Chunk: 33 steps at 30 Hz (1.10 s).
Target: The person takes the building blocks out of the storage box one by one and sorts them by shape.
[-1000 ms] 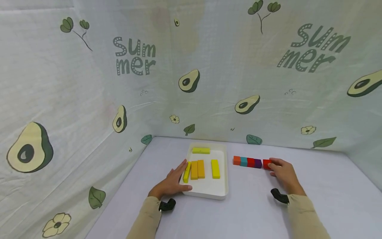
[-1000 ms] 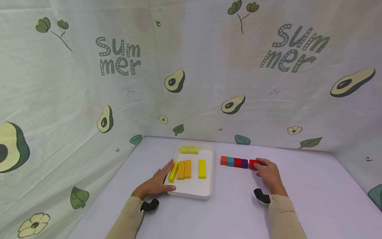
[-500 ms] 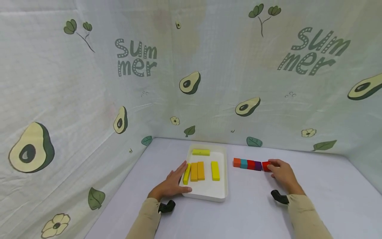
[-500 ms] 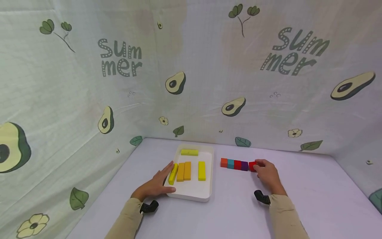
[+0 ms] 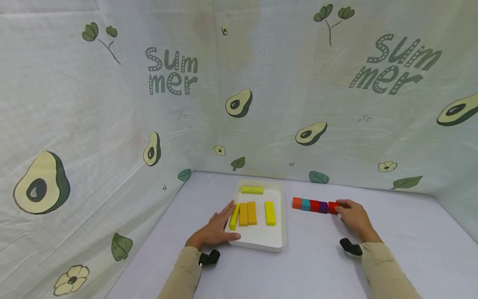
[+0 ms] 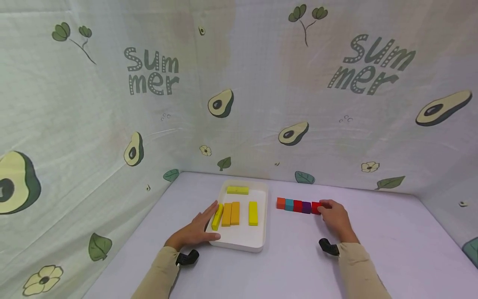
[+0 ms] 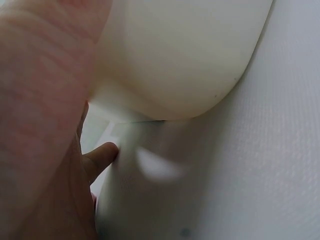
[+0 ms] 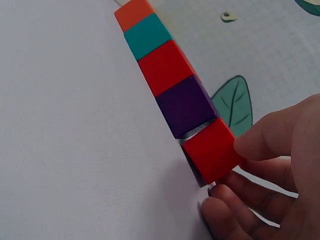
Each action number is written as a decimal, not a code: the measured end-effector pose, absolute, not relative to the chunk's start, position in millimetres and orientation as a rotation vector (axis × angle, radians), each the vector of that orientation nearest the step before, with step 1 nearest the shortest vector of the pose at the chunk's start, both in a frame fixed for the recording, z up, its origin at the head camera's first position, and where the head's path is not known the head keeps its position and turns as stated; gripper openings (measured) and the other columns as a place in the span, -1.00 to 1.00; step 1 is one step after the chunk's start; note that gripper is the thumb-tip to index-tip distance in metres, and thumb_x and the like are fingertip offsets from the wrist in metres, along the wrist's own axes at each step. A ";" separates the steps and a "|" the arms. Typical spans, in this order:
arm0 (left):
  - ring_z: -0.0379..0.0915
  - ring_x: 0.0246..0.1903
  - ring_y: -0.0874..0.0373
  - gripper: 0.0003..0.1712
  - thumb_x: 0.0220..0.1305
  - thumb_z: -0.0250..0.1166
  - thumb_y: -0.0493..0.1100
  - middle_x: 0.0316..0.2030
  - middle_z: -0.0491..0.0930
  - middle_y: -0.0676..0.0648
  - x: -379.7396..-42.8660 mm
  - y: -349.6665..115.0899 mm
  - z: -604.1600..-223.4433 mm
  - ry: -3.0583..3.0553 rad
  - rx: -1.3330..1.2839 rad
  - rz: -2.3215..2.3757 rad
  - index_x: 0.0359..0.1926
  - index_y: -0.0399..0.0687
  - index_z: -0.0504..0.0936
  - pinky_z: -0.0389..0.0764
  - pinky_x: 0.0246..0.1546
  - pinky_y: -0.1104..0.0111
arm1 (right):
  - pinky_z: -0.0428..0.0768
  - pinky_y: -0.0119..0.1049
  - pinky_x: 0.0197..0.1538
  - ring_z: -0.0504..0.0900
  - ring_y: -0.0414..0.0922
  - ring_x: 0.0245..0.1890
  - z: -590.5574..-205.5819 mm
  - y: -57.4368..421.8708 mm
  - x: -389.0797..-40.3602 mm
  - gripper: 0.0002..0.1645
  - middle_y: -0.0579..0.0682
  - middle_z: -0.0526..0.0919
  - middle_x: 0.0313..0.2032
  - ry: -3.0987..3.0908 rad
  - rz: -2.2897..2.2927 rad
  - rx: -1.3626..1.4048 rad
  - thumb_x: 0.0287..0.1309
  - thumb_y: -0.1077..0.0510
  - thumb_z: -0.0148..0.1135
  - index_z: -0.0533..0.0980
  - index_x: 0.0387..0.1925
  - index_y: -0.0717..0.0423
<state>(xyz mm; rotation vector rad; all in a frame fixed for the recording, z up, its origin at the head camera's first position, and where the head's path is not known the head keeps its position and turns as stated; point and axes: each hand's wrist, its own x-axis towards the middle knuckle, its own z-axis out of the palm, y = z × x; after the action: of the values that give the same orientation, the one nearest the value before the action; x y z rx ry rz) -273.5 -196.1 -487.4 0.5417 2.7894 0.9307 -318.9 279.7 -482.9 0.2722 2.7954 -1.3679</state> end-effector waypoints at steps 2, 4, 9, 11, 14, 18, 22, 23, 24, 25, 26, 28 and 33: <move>-0.26 0.55 0.05 0.29 0.08 0.37 0.41 0.60 -0.24 0.09 -274.2 -195.9 -488.5 2.790 0.541 0.933 0.62 0.10 -0.13 -0.28 0.49 -0.08 | 0.62 -0.02 0.01 0.49 0.22 0.04 -483.6 279.2 -318.2 -0.33 0.43 0.34 0.27 2.799 -1.366 0.267 0.45 0.03 -0.01 0.25 0.40 0.37; -0.26 0.55 0.04 0.29 0.08 0.37 0.41 0.60 -0.24 0.08 -275.3 -196.1 -489.3 2.790 0.545 0.942 0.62 0.09 -0.13 -0.28 0.49 -0.08 | 0.61 -0.04 -0.01 0.49 0.21 0.03 -484.0 278.5 -317.9 -0.34 0.43 0.35 0.27 2.816 -1.357 0.255 0.45 0.03 -0.03 0.26 0.40 0.38; -0.26 0.55 0.04 0.28 0.09 0.37 0.39 0.60 -0.24 0.08 -276.5 -197.2 -489.4 2.791 0.558 0.943 0.62 0.09 -0.13 -0.29 0.48 -0.09 | 0.56 -0.14 -0.12 0.53 0.14 -0.08 -483.6 276.9 -316.9 -0.36 0.41 0.42 0.22 2.868 -1.316 0.232 0.45 0.03 -0.07 0.30 0.38 0.37; -0.26 0.55 0.04 0.28 0.09 0.37 0.40 0.60 -0.25 0.09 -276.2 -197.4 -489.3 2.791 0.559 0.935 0.62 0.10 -0.13 -0.29 0.48 -0.09 | 0.54 -0.16 -0.15 0.54 0.12 -0.11 -482.9 276.6 -315.7 -0.36 0.40 0.45 0.19 2.871 -1.310 0.228 0.44 0.03 -0.07 0.31 0.38 0.36; -0.27 0.55 0.05 0.28 0.09 0.37 0.40 0.60 -0.25 0.10 -275.6 -197.5 -489.0 2.788 0.554 0.929 0.62 0.11 -0.14 -0.29 0.49 -0.08 | 0.52 -0.16 -0.17 0.55 0.10 -0.14 -482.0 276.9 -313.6 -0.34 0.39 0.46 0.18 2.867 -1.303 0.221 0.44 0.02 -0.06 0.30 0.39 0.36; -0.28 0.55 0.05 0.28 0.10 0.36 0.40 0.60 -0.25 0.10 -275.4 -197.2 -488.7 2.783 0.549 0.931 0.62 0.12 -0.14 -0.29 0.49 -0.08 | 0.55 -0.18 -0.15 0.59 0.08 -0.13 -480.7 279.5 -310.6 -0.33 0.40 0.47 0.20 2.856 -1.306 0.210 0.46 -0.01 -0.07 0.28 0.41 0.33; -0.27 0.55 0.05 0.27 0.10 0.36 0.39 0.60 -0.25 0.10 -275.9 -196.4 -488.6 2.781 0.555 0.920 0.62 0.13 -0.14 -0.29 0.49 -0.09 | 0.61 -0.24 -0.16 0.62 0.07 -0.13 -478.3 283.5 -305.8 -0.34 0.40 0.49 0.18 2.833 -1.369 0.215 0.49 -0.02 -0.07 0.28 0.40 0.34; -0.26 0.55 0.04 0.27 0.10 0.36 0.39 0.60 -0.25 0.09 -276.0 -196.5 -489.0 2.780 0.561 0.922 0.62 0.11 -0.14 -0.28 0.48 -0.10 | 0.62 -0.26 -0.17 0.62 0.07 -0.13 -477.5 283.9 -304.3 -0.35 0.40 0.49 0.17 2.830 -1.389 0.222 0.49 -0.02 -0.07 0.29 0.39 0.34; -0.26 0.55 0.05 0.27 0.10 0.36 0.40 0.60 -0.26 0.09 -276.1 -196.6 -489.1 2.780 0.559 0.916 0.62 0.12 -0.14 -0.28 0.48 -0.09 | 0.62 -0.28 -0.19 0.61 0.07 -0.13 -476.8 284.1 -302.7 -0.35 0.40 0.50 0.16 2.827 -1.410 0.229 0.49 -0.03 -0.07 0.30 0.38 0.34; -0.26 0.55 0.05 0.27 0.10 0.36 0.40 0.60 -0.25 0.09 -276.2 -196.7 -489.2 2.779 0.560 0.916 0.62 0.11 -0.14 -0.28 0.48 -0.09 | 0.62 -0.30 -0.22 0.61 0.07 -0.15 -476.1 284.0 -301.4 -0.37 0.38 0.51 0.14 2.835 -1.424 0.237 0.50 -0.02 -0.08 0.31 0.37 0.34; -0.26 0.55 0.05 0.28 0.10 0.36 0.40 0.60 -0.26 0.09 -276.5 -196.8 -489.5 2.779 0.561 0.914 0.62 0.11 -0.15 -0.28 0.48 -0.09 | 0.61 -0.33 -0.24 0.61 0.06 -0.16 -475.1 283.1 -299.7 -0.38 0.37 0.52 0.12 2.843 -1.445 0.247 0.50 -0.02 -0.08 0.33 0.36 0.33; -0.27 0.55 0.05 0.28 0.09 0.36 0.41 0.60 -0.26 0.09 -276.7 -197.1 -489.5 2.782 0.559 0.912 0.62 0.12 -0.14 -0.28 0.49 -0.09 | 0.62 -0.38 -0.28 0.62 0.02 -0.17 -472.9 280.0 -297.4 -0.41 0.34 0.56 0.09 2.875 -1.507 0.268 0.49 -0.01 -0.10 0.38 0.32 0.32; -0.26 0.55 0.03 0.27 0.09 0.36 0.39 0.60 -0.24 0.07 -275.3 -197.2 -489.2 2.786 0.557 0.928 0.62 0.10 -0.13 -0.28 0.48 -0.10 | 0.65 -0.46 -0.30 0.65 -0.17 -0.23 -466.9 263.7 -295.9 -0.48 0.29 0.64 0.01 2.912 -1.739 0.261 0.49 0.03 -0.06 0.48 0.22 0.33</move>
<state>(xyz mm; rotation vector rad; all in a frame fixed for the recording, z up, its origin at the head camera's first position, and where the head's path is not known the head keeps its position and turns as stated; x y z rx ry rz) -275.3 -197.2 -489.2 0.5569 2.7863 0.9282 -295.9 263.7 -466.9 0.2608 2.9117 -1.7389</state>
